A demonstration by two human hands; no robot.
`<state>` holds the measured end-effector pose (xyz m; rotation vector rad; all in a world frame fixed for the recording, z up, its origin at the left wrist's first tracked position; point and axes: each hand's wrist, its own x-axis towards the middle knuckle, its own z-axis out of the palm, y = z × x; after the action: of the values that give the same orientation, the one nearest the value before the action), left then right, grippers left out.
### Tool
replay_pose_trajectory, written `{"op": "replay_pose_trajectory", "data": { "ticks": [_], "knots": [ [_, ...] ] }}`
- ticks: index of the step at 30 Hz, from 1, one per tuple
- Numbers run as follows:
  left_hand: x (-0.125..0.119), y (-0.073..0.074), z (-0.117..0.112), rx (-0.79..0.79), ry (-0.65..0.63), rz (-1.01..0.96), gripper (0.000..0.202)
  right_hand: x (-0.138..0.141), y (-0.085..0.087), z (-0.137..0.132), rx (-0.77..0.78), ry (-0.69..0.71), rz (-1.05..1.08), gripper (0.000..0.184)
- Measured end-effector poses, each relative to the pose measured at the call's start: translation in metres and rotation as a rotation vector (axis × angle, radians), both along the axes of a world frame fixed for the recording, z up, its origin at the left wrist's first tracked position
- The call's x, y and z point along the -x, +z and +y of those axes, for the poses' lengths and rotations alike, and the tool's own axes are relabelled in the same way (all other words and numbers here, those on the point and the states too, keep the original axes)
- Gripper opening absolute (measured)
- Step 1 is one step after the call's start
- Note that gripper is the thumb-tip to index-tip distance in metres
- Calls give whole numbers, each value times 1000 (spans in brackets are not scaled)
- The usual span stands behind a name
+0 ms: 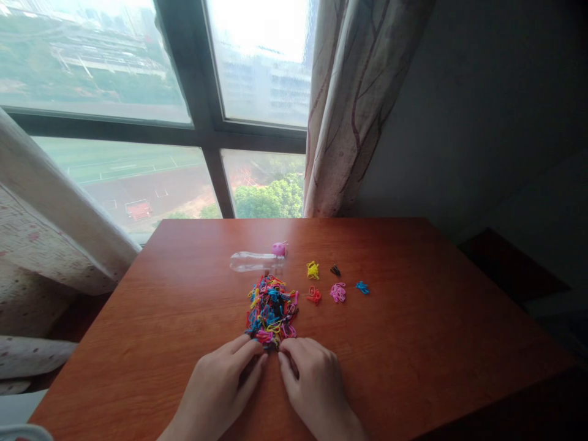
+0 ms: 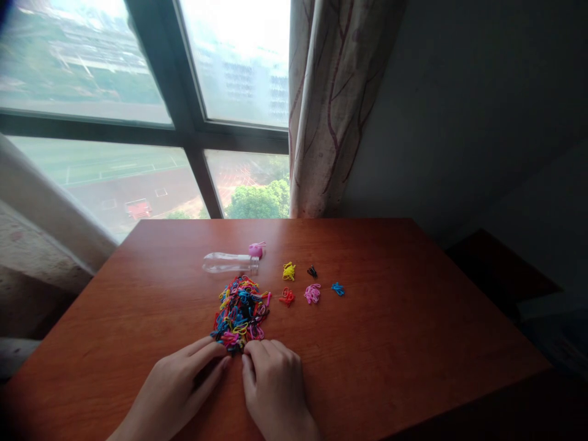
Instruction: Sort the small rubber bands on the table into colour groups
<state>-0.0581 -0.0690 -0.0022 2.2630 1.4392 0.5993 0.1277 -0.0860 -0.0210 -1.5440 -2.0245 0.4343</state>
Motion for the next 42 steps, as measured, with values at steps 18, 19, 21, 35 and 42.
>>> {"op": "replay_pose_trajectory", "data": {
  "ticks": [18, 19, 21, 35, 42],
  "knots": [
    [1, -3, 0, 41, -26, 78, 20, -2, -1, -1, 30, 38, 40, 14],
    [1, -3, 0, 42, -26, 78, 20, -2, -1, -1, 34, 35, 41, 14],
    [1, -4, 0, 38, -25, 71, 19, -2, 0, -1, 35, 30, 42, 15],
    [3, -7, 0, -36, -28, 63, 19, -1, -3, 2, 16, 20, 61, 14],
    [3, -8, 0, -9, -42, 76, 20, -9, -2, 2, 74, -6, 250, 12]
  ]
}}
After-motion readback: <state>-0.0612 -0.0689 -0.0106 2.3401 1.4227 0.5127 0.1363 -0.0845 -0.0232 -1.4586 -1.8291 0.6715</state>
